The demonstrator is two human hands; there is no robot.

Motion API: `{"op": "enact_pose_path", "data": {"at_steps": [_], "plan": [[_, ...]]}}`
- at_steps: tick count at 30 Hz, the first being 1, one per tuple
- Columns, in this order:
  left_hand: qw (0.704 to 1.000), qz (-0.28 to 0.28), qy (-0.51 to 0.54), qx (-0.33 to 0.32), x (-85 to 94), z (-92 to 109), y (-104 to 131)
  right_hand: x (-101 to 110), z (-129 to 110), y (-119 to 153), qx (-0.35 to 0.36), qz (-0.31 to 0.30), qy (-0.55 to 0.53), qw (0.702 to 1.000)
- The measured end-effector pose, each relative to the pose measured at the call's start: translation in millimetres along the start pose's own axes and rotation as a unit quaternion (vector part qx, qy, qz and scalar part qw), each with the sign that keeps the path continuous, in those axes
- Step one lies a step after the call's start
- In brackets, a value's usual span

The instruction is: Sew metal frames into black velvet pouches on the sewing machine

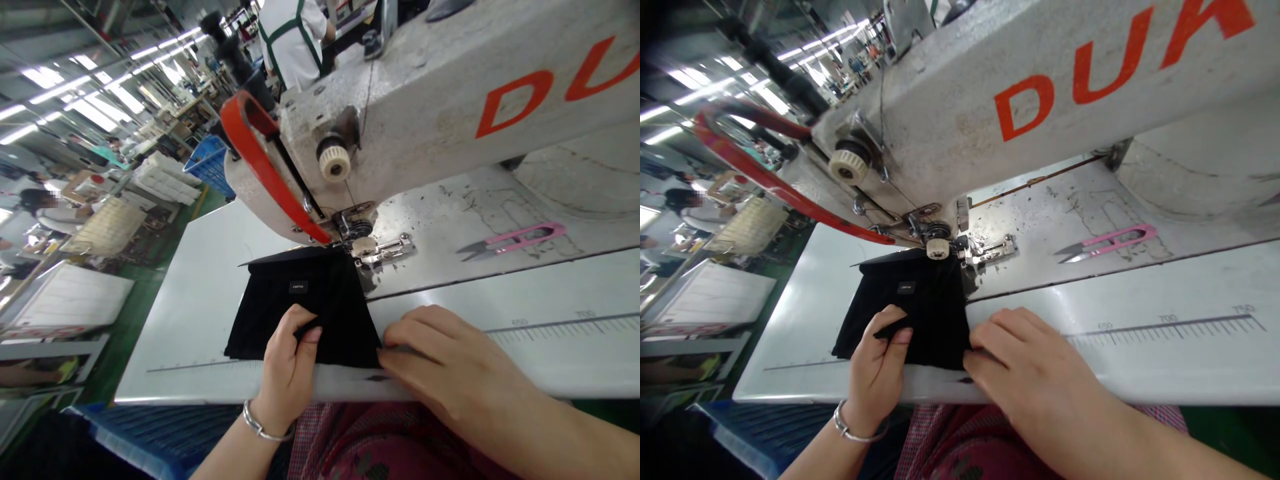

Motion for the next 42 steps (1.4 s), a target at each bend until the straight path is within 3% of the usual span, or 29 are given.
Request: {"op": "enact_pose_path", "data": {"at_steps": [5, 7, 10, 13, 17, 26, 32, 37, 42], "plan": [[1.0, 0.002, -0.019, -0.007, 9.0, 1.0, -6.0, 6.3, -7.7, -5.0, 0.052, -0.011, -0.004, 0.999], [0.999, -0.026, -0.022, -0.026, 12.6, 4.7, -12.5, 5.6, -6.3, -5.1, 0.06, -0.015, 0.02, 0.998], [0.984, -0.131, -0.047, -0.115, 10.4, 17.1, -21.9, 1.9, -2.5, -3.9, 0.062, -0.031, 0.036, 0.997], [0.945, -0.246, -0.086, -0.2, 0.8, 28.5, -25.2, -1.2, 0.2, -3.0, 0.052, -0.037, 0.028, 0.998], [0.915, -0.323, -0.104, -0.219, -10.0, 31.5, -23.9, -4.6, 2.1, -1.9, 0.047, -0.04, 0.016, 0.998], [0.912, -0.328, -0.104, -0.225, -16.7, 27.2, -18.5, -7.6, 4.0, -1.4, 0.051, 0.002, -0.008, 0.999], [0.935, -0.26, -0.077, -0.23, -9.2, 29.2, -23.0, -5.6, 2.4, -2.7, 0.049, -0.015, -0.021, 0.999], [0.908, -0.317, -0.1, -0.255, -16.0, 29.9, -22.2, -5.9, 2.3, -3.5, 0.042, -0.007, -0.03, 0.999], [0.904, -0.32, -0.115, -0.259, -16.7, 31.8, -22.4, -2.8, 2.3, -3.7, 0.013, 0.009, -0.005, 1.0]]}}
Point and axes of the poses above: each hand's wrist, its own y-axis away from the middle knuckle, its own x-axis out of the back of the hand, z = x × y, the point moved 3 cm from there along -y, towards the middle knuckle, and after that the axes turned 12 degrees about -x, right-handed, at the moved point
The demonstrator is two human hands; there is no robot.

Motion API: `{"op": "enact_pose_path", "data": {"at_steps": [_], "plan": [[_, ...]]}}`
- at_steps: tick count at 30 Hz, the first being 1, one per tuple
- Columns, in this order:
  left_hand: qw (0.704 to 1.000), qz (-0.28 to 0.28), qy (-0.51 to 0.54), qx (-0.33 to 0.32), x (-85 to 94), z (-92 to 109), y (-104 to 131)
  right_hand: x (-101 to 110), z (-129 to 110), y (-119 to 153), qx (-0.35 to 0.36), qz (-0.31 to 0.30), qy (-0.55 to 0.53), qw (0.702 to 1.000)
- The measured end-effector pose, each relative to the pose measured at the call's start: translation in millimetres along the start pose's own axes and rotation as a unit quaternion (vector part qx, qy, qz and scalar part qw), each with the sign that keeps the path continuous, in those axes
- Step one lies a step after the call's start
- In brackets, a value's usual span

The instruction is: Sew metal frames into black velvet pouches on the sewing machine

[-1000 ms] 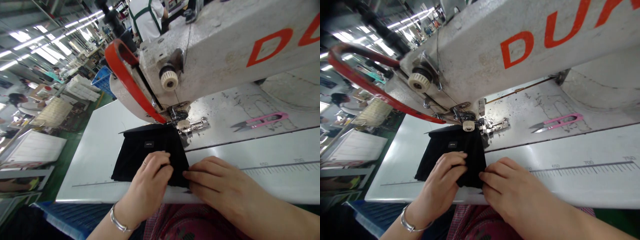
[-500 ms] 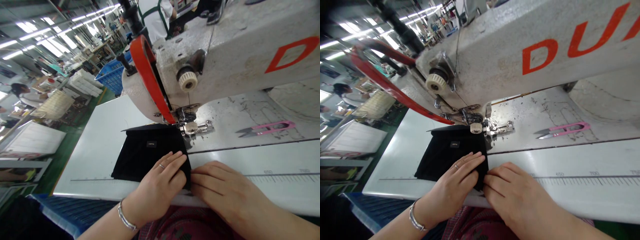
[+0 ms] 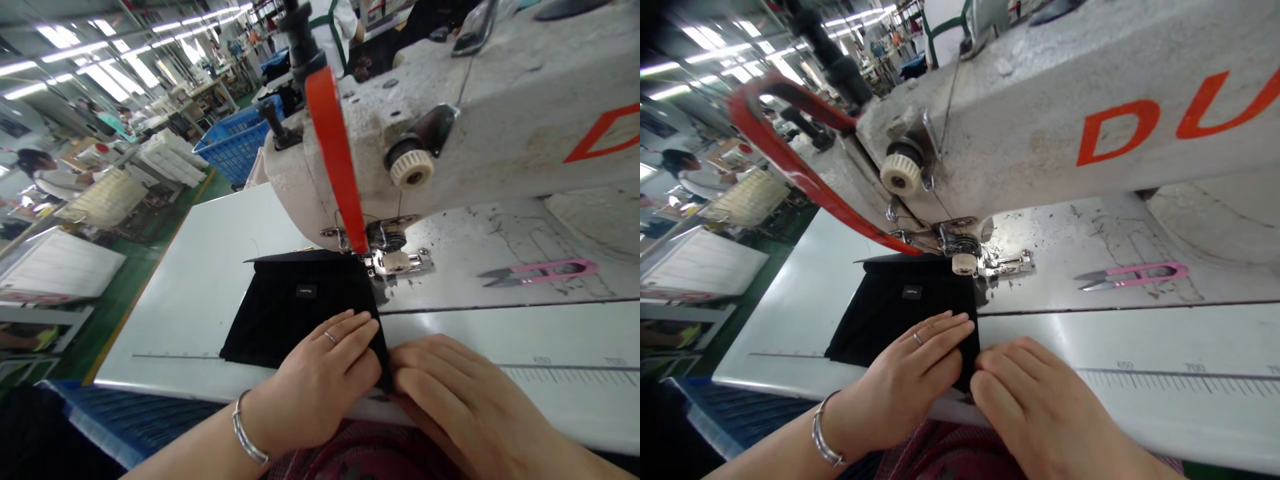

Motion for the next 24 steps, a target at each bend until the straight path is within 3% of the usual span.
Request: {"op": "enact_pose_path", "data": {"at_steps": [3, 6, 9, 13, 24], "plan": [[0.999, 0.025, 0.04, 0.005, 8.2, -2.0, -1.0, 1.5, -0.5, 0.6, 0.007, 0.022, 0.054, 0.998], [0.989, 0.083, 0.118, 0.017, 15.3, -11.8, -5.8, -1.9, -2.2, 2.4, 0.05, 0.002, 0.086, 0.995], [0.985, 0.132, 0.071, 0.082, 13.1, -28.7, -13.8, -4.1, -3.5, 2.7, 0.055, -0.006, 0.106, 0.993], [0.989, 0.104, -0.028, 0.101, 2.0, -40.5, -23.8, -5.0, -6.1, -0.7, 0.064, -0.001, 0.129, 0.99], [0.99, 0.104, -0.054, 0.076, 3.4, -67.5, -28.0, -9.5, 5.1, -18.5, 0.07, -0.014, 0.147, 0.987]]}}
Point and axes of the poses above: each hand's wrist, its own y-axis away from the middle knuckle, its own x-axis out of the back of the hand, z = x × y, the point moved 3 cm from there along -y, towards the middle knuckle, and after that the axes turned 12 degrees about -x, right-handed, at the moved point
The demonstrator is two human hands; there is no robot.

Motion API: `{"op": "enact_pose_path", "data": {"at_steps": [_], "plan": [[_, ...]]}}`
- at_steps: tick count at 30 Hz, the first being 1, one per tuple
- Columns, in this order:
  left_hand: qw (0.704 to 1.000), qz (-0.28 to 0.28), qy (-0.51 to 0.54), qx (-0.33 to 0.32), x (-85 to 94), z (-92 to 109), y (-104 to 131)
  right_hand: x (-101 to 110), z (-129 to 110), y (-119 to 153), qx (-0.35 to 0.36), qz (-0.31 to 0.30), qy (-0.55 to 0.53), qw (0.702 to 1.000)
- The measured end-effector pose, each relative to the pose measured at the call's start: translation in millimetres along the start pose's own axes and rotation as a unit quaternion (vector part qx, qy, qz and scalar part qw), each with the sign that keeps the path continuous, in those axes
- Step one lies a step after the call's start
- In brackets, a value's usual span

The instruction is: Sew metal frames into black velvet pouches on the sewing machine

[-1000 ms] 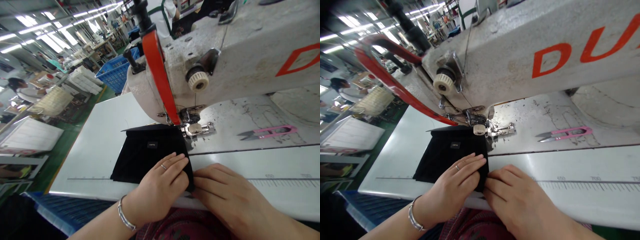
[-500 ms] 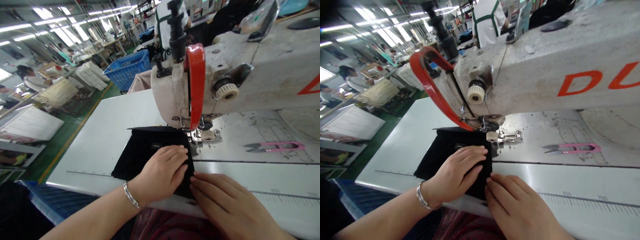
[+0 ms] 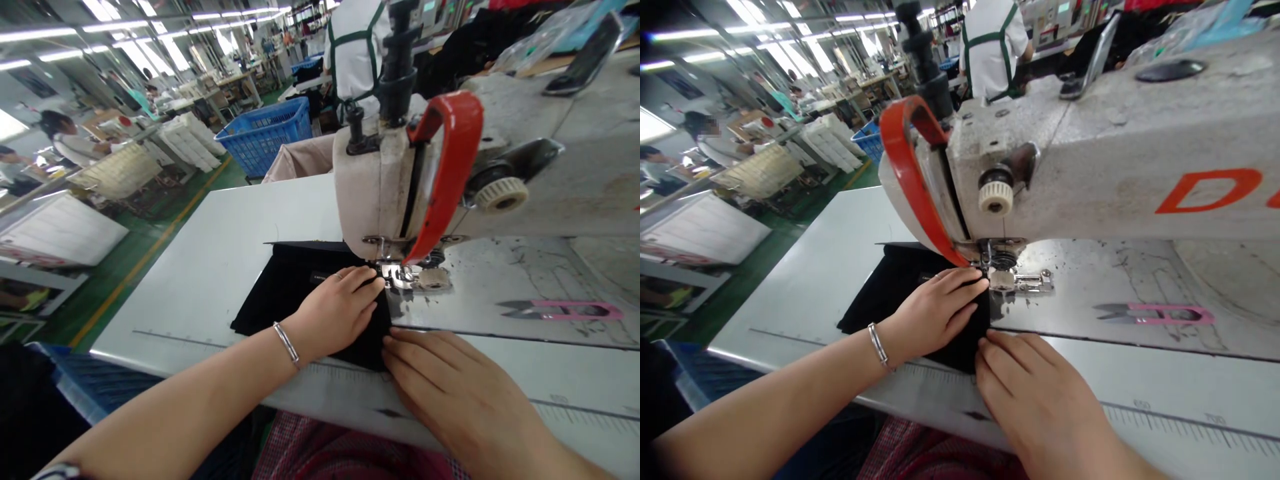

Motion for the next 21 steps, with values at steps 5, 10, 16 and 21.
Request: {"op": "enact_pose_path", "data": {"at_steps": [5, 10, 16, 21], "plan": [[0.998, -0.042, 0.039, -0.012, 8.3, 10.9, 12.5, -1.4, 3.0, -3.1, -0.007, 0.0, -0.01, 1.0], [0.992, -0.014, 0.098, -0.072, 11.6, 40.0, 33.9, 4.7, 9.6, 0.5, -0.082, -0.001, -0.07, 0.994], [0.97, 0.093, 0.218, 0.052, 8.3, 35.8, 43.1, 10.5, 12.7, 8.7, -0.121, -0.009, -0.069, 0.99], [0.957, 0.147, 0.231, 0.092, 12.3, 32.8, 46.8, 11.2, 4.6, 7.4, -0.045, -0.015, -0.026, 0.999]]}}
Point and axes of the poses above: each hand's wrist, its own y-axis away from the middle knuckle, its own x-axis out of the back of the hand, z = x × y, the point moved 3 cm from there along -y, towards the middle knuckle, and after that the axes turned 12 degrees about -x, right-handed, at the moved point
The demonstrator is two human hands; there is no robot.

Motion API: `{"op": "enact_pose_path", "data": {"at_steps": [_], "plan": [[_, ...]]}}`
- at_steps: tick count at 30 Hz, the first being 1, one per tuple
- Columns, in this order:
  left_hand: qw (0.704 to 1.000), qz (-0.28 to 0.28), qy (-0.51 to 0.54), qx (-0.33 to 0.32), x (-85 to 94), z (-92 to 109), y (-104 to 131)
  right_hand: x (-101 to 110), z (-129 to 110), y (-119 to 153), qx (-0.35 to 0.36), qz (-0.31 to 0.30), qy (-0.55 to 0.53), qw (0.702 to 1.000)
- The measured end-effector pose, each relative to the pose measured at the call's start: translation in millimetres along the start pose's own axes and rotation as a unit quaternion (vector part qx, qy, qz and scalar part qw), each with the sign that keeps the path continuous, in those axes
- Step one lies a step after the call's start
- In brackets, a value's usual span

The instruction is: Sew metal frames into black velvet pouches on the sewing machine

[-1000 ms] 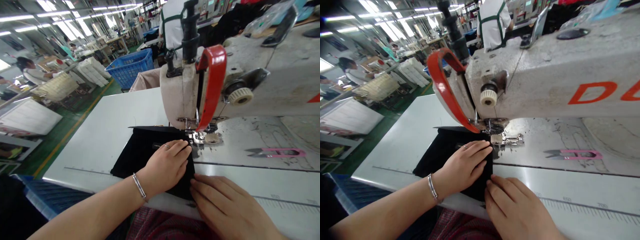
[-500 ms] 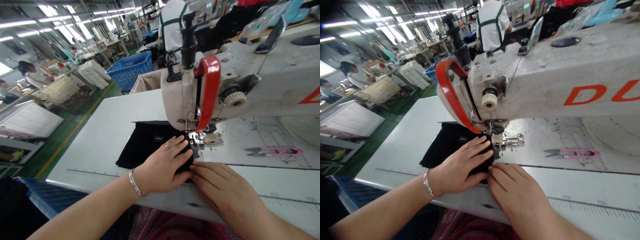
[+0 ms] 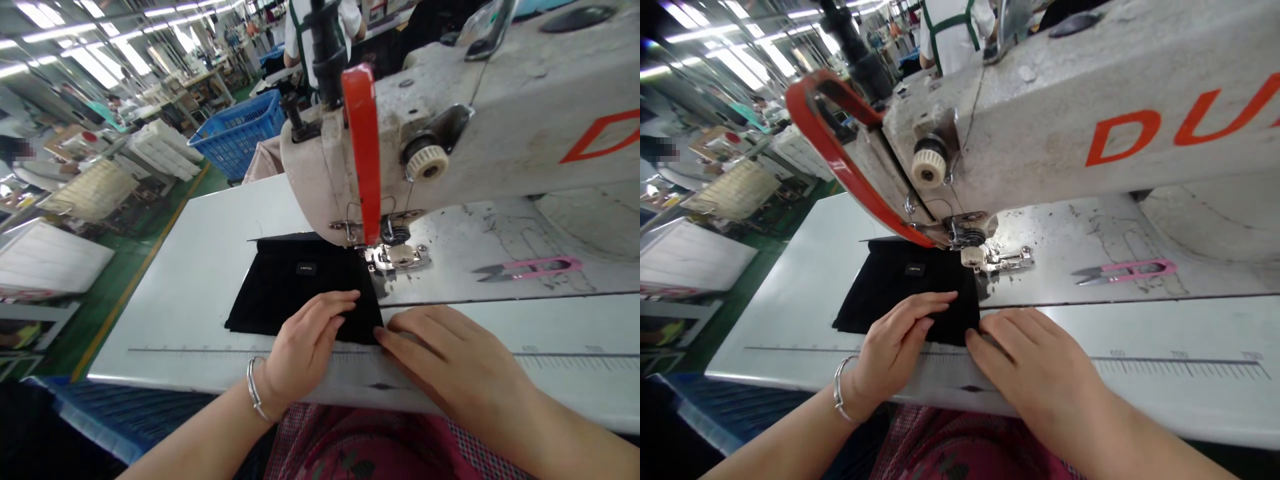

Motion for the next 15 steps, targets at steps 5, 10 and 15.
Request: {"op": "enact_pose_path", "data": {"at_steps": [5, 10, 15], "plan": [[0.993, -0.043, -0.042, -0.105, -7.4, 7.6, -1.8, 0.3, -3.9, -1.5, 0.032, -0.002, -0.005, 0.999], [0.98, -0.079, -0.1, -0.154, -16.5, 9.3, 1.4, 0.0, -3.7, 0.1, 0.03, 0.012, -0.022, 0.999], [0.973, -0.096, -0.116, -0.177, -20.5, 9.4, 4.5, 0.9, -2.7, 3.6, 0.03, 0.012, -0.046, 0.998]]}}
Point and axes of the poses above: each hand's wrist, its own y-axis away from the middle knuckle, its own x-axis out of the back of the hand, z = x × y, the point moved 3 cm from there along -y, towards the middle knuckle, and after that the axes turned 12 degrees about -x, right-handed, at the moved point
